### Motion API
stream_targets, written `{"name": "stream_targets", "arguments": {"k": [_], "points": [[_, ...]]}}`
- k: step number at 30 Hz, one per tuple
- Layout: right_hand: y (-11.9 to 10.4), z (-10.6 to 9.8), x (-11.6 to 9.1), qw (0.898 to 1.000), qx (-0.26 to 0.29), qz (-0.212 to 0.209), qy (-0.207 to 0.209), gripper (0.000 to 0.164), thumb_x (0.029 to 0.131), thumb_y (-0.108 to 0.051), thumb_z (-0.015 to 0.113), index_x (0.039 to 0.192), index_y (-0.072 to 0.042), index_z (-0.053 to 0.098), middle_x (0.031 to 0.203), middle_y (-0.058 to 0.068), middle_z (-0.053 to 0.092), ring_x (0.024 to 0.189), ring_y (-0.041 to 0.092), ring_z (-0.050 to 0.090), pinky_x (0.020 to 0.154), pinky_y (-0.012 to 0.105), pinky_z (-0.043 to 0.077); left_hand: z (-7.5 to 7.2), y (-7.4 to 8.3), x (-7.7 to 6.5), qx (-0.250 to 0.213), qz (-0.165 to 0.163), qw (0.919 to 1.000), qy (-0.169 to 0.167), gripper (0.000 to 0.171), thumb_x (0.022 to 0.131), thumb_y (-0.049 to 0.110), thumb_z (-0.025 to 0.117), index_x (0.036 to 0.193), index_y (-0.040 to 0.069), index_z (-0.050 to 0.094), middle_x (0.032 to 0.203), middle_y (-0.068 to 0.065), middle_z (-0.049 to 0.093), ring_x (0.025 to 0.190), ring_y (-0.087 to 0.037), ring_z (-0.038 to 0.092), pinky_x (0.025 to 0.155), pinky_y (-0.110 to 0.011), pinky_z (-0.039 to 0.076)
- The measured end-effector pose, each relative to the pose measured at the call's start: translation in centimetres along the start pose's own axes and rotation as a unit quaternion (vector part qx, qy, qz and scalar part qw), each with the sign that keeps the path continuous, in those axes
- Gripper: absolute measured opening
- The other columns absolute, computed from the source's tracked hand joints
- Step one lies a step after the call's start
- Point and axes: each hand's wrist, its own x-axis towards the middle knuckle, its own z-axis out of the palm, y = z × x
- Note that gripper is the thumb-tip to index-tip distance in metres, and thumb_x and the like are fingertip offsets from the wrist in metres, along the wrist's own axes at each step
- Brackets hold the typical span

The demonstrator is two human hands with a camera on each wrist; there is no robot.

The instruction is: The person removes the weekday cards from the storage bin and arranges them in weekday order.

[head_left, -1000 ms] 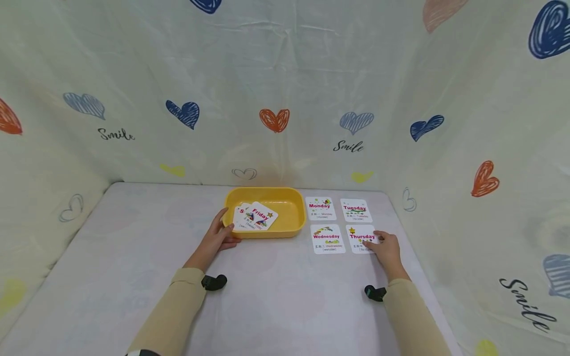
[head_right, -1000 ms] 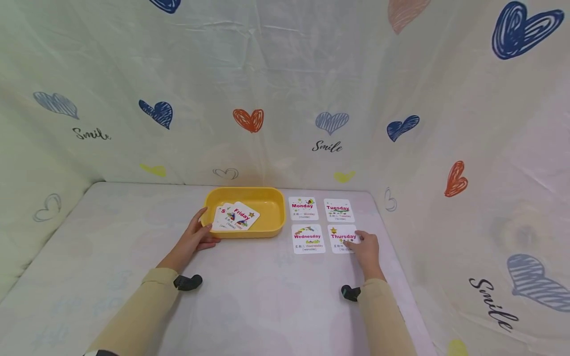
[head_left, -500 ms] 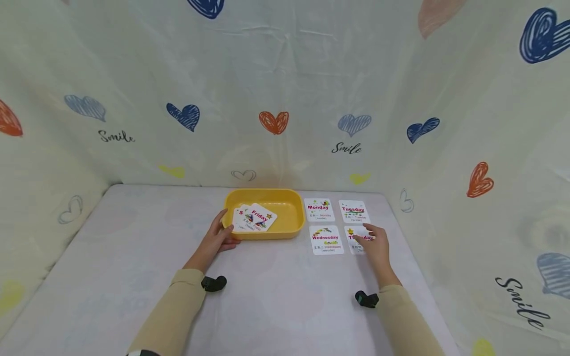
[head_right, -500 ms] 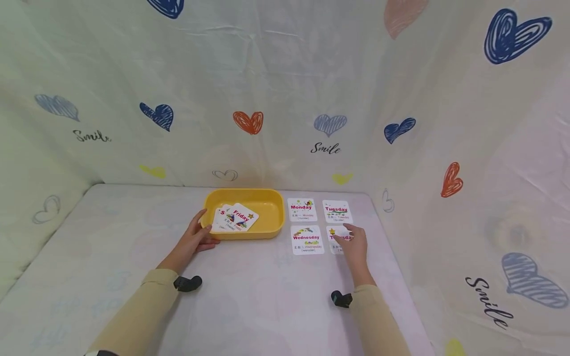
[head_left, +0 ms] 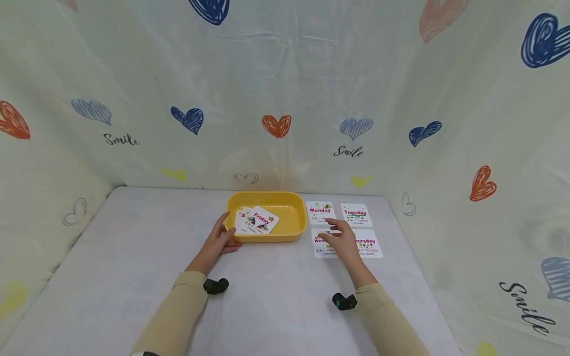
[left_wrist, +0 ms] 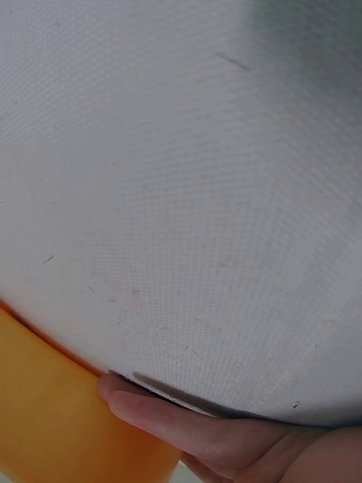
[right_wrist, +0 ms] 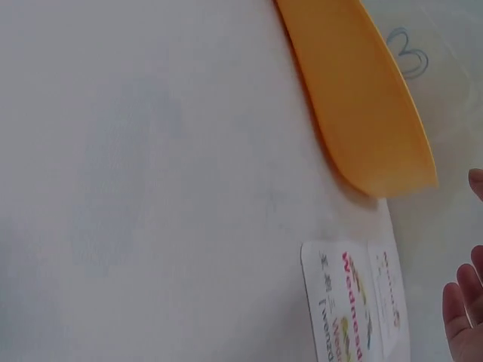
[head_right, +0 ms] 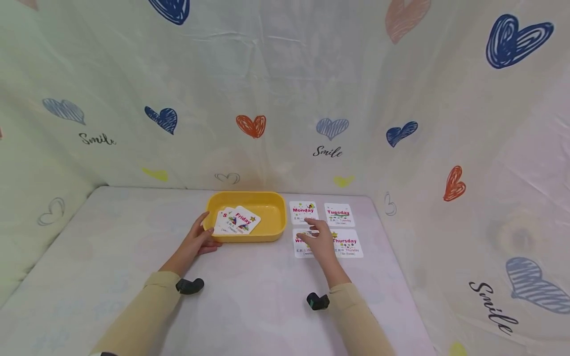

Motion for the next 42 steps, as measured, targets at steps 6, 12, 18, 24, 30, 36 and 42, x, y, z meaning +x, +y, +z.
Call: {"name": "stream_targets", "arguments": {"k": [6,12,18,24,30,36,42], "points": [[-1.8,2.3,0.1,1.0,0.021,-0.018,-0.015,0.051,0.08,-0.008,0.08,0.127,-0.004,0.061,0.124,0.01,0.056,0.111,0.031,0.053,0.095,0.041,0.049,-0.1,0.0,0.0,-0.001,0.002,1.0,-0.002,0.066,0.101,0.034,0.053,0.154,0.045,0.015,0.159,-0.008,0.02,0.089,-0.027,0.07,0.077,-0.033,0.058],[-3.7,4.7,0.2,0.997,0.063,-0.03,-0.029,0.049,0.079,-0.003,0.079,0.125,0.0,0.062,0.122,0.01,0.058,0.107,0.029,0.055,0.094,0.041,0.049,0.0,-0.1,0.0,0.002,0.003,1.0,-0.001,0.066,0.1,0.034,0.053,0.153,0.046,0.016,0.159,-0.008,0.019,0.089,-0.027,0.07,0.077,-0.034,0.058],[-5.3,7.1,0.4,0.995,0.08,-0.039,-0.04,0.046,0.079,-0.002,0.079,0.122,0.001,0.063,0.12,0.011,0.06,0.106,0.029,0.055,0.093,0.04,0.049,-0.1,-0.2,0.1,-0.004,0.008,0.9999,-0.007,0.065,0.101,0.034,0.053,0.153,0.046,0.016,0.159,-0.008,0.019,0.089,-0.027,0.07,0.076,-0.034,0.058],[-5.7,9.3,0.8,0.993,0.098,-0.03,-0.052,0.046,0.081,-0.005,0.078,0.123,0.0,0.062,0.12,0.011,0.061,0.106,0.027,0.055,0.093,0.037,0.049,-0.2,-0.2,0.0,-0.006,0.009,0.9999,-0.01,0.065,0.101,0.034,0.053,0.152,0.047,0.017,0.158,-0.008,0.02,0.09,-0.027,0.07,0.077,-0.034,0.058],[-6.0,10.6,1.7,0.993,0.088,-0.029,-0.072,0.047,0.082,-0.007,0.078,0.126,-0.001,0.061,0.124,0.016,0.058,0.107,0.03,0.055,0.092,0.037,0.051,-0.3,0.0,-0.1,-0.006,0.006,0.9999,-0.01,0.066,0.1,0.035,0.053,0.153,0.048,0.015,0.158,-0.008,0.019,0.091,-0.027,0.069,0.078,-0.033,0.058],[-6.8,10.8,3.0,0.991,0.015,0.003,-0.133,0.048,0.083,-0.008,0.077,0.128,-0.006,0.062,0.127,0.011,0.057,0.111,0.029,0.053,0.09,0.036,0.052,-0.3,-0.1,0.0,-0.009,0.008,0.9998,-0.012,0.066,0.1,0.035,0.054,0.153,0.047,0.015,0.157,-0.009,0.023,0.091,-0.027,0.069,0.078,-0.033,0.058],[-6.9,10.8,4.2,0.979,-0.028,0.02,-0.203,0.051,0.084,-0.008,0.076,0.132,-0.007,0.059,0.131,0.013,0.055,0.111,0.028,0.051,0.093,0.036,0.05,-0.2,-0.1,0.1,-0.006,0.007,0.9999,-0.012,0.067,0.1,0.036,0.054,0.153,0.046,0.014,0.155,-0.013,0.025,0.091,-0.027,0.069,0.078,-0.034,0.058]]}}
